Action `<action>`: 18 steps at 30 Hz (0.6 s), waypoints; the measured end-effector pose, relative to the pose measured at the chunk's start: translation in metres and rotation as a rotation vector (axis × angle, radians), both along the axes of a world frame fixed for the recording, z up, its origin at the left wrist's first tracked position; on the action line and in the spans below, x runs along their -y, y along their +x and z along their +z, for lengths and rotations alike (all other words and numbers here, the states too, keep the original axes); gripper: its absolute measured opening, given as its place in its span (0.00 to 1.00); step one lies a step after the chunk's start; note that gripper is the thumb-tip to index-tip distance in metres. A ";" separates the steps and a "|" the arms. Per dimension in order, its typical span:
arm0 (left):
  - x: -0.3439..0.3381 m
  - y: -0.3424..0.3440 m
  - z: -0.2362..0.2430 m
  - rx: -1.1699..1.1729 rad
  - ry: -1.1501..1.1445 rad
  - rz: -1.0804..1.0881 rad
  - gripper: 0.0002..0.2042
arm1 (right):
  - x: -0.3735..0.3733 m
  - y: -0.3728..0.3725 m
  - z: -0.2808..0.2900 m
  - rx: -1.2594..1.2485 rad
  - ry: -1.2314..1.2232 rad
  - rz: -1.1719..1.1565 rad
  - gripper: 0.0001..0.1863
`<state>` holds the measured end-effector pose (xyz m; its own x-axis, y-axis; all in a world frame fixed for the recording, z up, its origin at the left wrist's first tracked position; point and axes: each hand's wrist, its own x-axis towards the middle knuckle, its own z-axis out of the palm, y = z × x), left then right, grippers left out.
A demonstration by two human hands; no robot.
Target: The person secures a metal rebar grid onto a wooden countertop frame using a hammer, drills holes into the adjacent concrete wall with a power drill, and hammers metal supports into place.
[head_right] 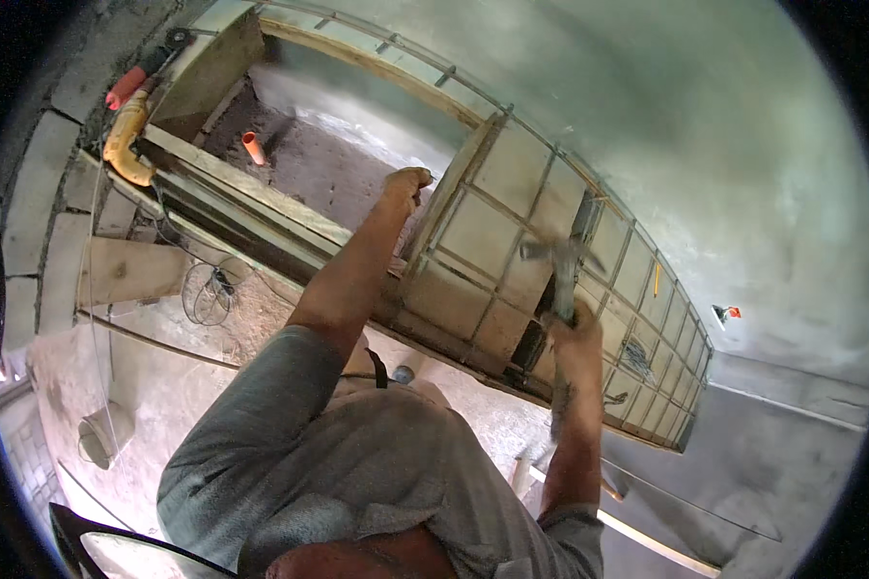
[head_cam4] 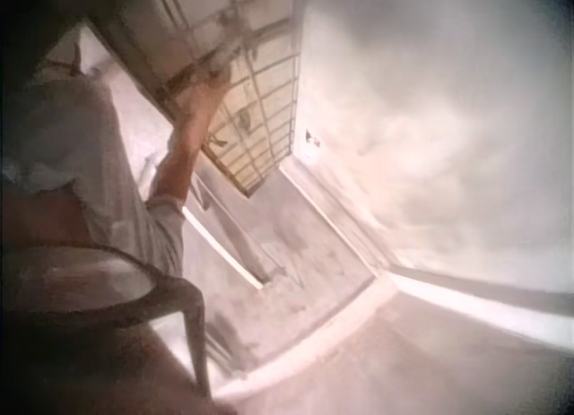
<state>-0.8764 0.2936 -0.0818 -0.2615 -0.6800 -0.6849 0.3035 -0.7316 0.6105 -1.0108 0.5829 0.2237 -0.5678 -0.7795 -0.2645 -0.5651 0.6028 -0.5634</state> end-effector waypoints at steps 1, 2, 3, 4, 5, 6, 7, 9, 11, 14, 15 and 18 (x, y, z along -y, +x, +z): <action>-0.003 -0.013 0.001 -0.154 0.059 0.183 0.04 | 0.026 -0.002 0.007 0.024 -0.018 0.043 0.13; -0.003 -0.020 0.000 -0.160 0.079 0.177 0.04 | 0.049 -0.006 0.012 0.052 -0.039 0.093 0.14; -0.002 -0.025 -0.001 -0.174 0.084 0.172 0.05 | 0.070 -0.008 0.016 0.046 -0.021 0.088 0.14; -0.003 -0.031 -0.001 -0.193 0.089 0.162 0.05 | 0.087 -0.010 0.021 0.113 -0.037 0.145 0.15; -0.006 -0.035 0.001 -0.201 0.106 0.157 0.05 | 0.104 -0.010 0.023 0.184 -0.057 0.204 0.16; -0.010 -0.037 0.004 -0.204 0.115 0.151 0.06 | 0.119 -0.009 0.023 0.176 -0.042 0.198 0.16; -0.012 -0.039 0.010 -0.208 0.122 0.150 0.07 | 0.134 -0.007 0.024 0.070 0.078 0.222 0.18; -0.010 -0.041 -0.010 -0.208 0.141 0.179 0.07 | 0.167 0.012 0.019 -0.086 0.269 0.252 0.21; -0.010 -0.053 -0.060 -0.479 0.067 0.491 0.08 | 0.193 0.010 -0.002 -0.156 0.248 0.389 0.22; -0.016 -0.062 -0.038 -0.500 0.018 0.438 0.05 | 0.218 -0.008 -0.020 -0.246 0.195 0.549 0.25; -0.018 -0.062 -0.034 -0.501 0.023 0.438 0.05 | 0.227 -0.008 -0.023 -0.273 0.161 0.650 0.26; -0.017 -0.064 -0.044 -0.591 0.074 0.576 0.05 | 0.264 0.016 -0.024 -0.354 0.344 0.772 0.28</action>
<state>-0.9402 0.3108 -0.1255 -0.2171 -0.7761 -0.5920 0.8989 -0.3954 0.1888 -0.9947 0.3185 0.1996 -0.0136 -0.8869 -0.4618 -0.9863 0.0879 -0.1399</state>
